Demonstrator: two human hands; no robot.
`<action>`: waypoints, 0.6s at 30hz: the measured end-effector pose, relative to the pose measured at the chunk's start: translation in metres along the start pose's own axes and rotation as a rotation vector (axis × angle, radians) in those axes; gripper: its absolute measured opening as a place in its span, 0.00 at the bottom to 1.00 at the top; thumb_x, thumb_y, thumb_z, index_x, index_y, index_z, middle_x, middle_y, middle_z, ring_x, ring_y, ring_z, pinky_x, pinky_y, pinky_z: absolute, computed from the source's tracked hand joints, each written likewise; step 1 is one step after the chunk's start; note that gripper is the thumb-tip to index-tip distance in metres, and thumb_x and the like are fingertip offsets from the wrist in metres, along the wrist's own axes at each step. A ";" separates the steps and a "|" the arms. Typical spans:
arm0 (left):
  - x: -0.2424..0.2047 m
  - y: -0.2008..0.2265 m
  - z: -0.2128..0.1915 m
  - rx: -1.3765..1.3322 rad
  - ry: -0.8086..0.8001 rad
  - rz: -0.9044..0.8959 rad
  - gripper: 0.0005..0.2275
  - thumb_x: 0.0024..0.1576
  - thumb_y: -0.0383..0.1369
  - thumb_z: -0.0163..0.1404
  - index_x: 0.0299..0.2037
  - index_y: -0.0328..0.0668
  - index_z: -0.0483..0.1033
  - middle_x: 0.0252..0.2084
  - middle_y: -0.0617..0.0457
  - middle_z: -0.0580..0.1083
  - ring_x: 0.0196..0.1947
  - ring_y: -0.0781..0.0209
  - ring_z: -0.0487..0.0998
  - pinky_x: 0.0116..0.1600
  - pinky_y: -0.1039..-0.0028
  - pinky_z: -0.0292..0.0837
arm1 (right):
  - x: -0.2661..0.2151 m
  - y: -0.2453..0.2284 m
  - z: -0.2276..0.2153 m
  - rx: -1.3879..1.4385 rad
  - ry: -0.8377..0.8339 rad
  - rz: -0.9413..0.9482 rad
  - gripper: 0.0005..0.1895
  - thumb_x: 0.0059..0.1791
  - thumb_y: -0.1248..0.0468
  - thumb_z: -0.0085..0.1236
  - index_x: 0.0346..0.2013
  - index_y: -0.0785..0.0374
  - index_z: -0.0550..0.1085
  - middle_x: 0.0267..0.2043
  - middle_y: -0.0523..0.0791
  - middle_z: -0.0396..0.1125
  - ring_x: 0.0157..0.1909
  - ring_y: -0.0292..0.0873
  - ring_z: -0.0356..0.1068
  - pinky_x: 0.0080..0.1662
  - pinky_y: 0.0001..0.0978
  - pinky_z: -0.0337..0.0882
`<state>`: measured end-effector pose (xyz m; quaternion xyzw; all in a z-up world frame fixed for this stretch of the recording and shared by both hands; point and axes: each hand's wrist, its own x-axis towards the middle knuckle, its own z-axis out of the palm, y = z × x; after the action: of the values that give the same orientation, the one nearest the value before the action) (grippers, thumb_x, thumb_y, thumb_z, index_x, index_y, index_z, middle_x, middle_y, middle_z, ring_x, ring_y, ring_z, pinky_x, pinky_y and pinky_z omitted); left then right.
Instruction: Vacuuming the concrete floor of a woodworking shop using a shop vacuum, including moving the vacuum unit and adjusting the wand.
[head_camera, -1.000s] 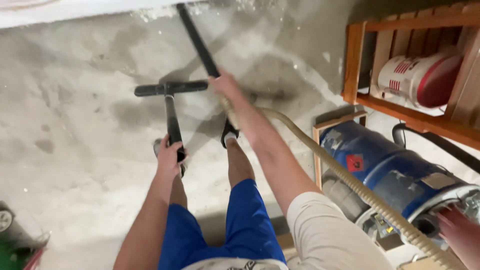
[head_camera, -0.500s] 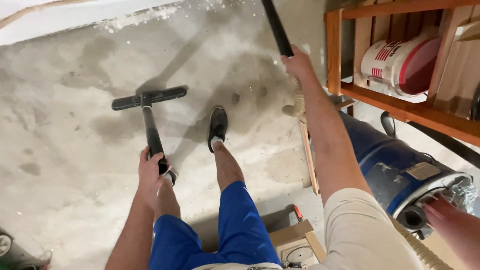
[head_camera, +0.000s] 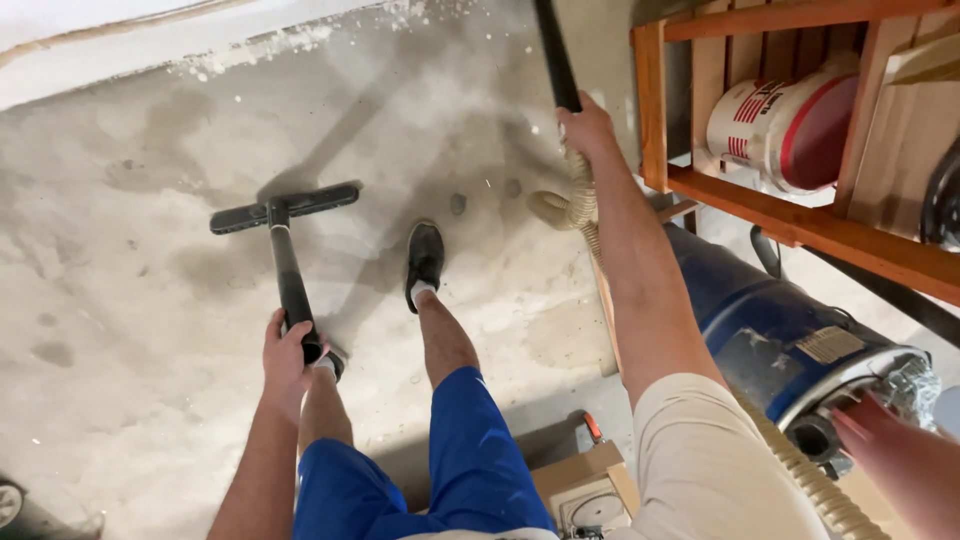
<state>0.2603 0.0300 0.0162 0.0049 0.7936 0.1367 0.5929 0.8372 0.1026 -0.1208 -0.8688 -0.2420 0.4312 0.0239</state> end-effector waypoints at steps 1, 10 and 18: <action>0.000 -0.001 -0.001 0.010 0.013 -0.005 0.28 0.57 0.25 0.48 0.70 0.52 0.59 0.41 0.45 0.68 0.28 0.56 0.71 0.36 0.65 0.71 | 0.024 0.012 0.008 0.023 0.072 -0.004 0.28 0.44 0.45 0.52 0.58 0.45 0.74 0.47 0.45 0.76 0.45 0.46 0.76 0.45 0.35 0.73; -0.005 0.013 0.005 0.061 0.034 -0.039 0.31 0.59 0.25 0.47 0.75 0.54 0.56 0.44 0.43 0.71 0.32 0.54 0.74 0.38 0.65 0.70 | 0.096 0.033 -0.058 -0.117 0.074 0.153 0.37 0.56 0.39 0.48 0.65 0.68 0.67 0.67 0.55 0.63 0.64 0.56 0.66 0.60 0.44 0.65; 0.014 -0.008 -0.007 -0.003 0.014 0.011 0.32 0.56 0.23 0.48 0.73 0.52 0.57 0.40 0.40 0.69 0.27 0.54 0.72 0.29 0.66 0.67 | 0.058 0.022 -0.073 -0.152 0.046 0.015 0.36 0.56 0.49 0.54 0.74 0.56 0.55 0.70 0.55 0.60 0.66 0.57 0.64 0.61 0.44 0.65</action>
<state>0.2509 0.0239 0.0027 0.0073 0.7975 0.1412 0.5865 0.9306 0.1210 -0.1232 -0.8796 -0.2670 0.3916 -0.0398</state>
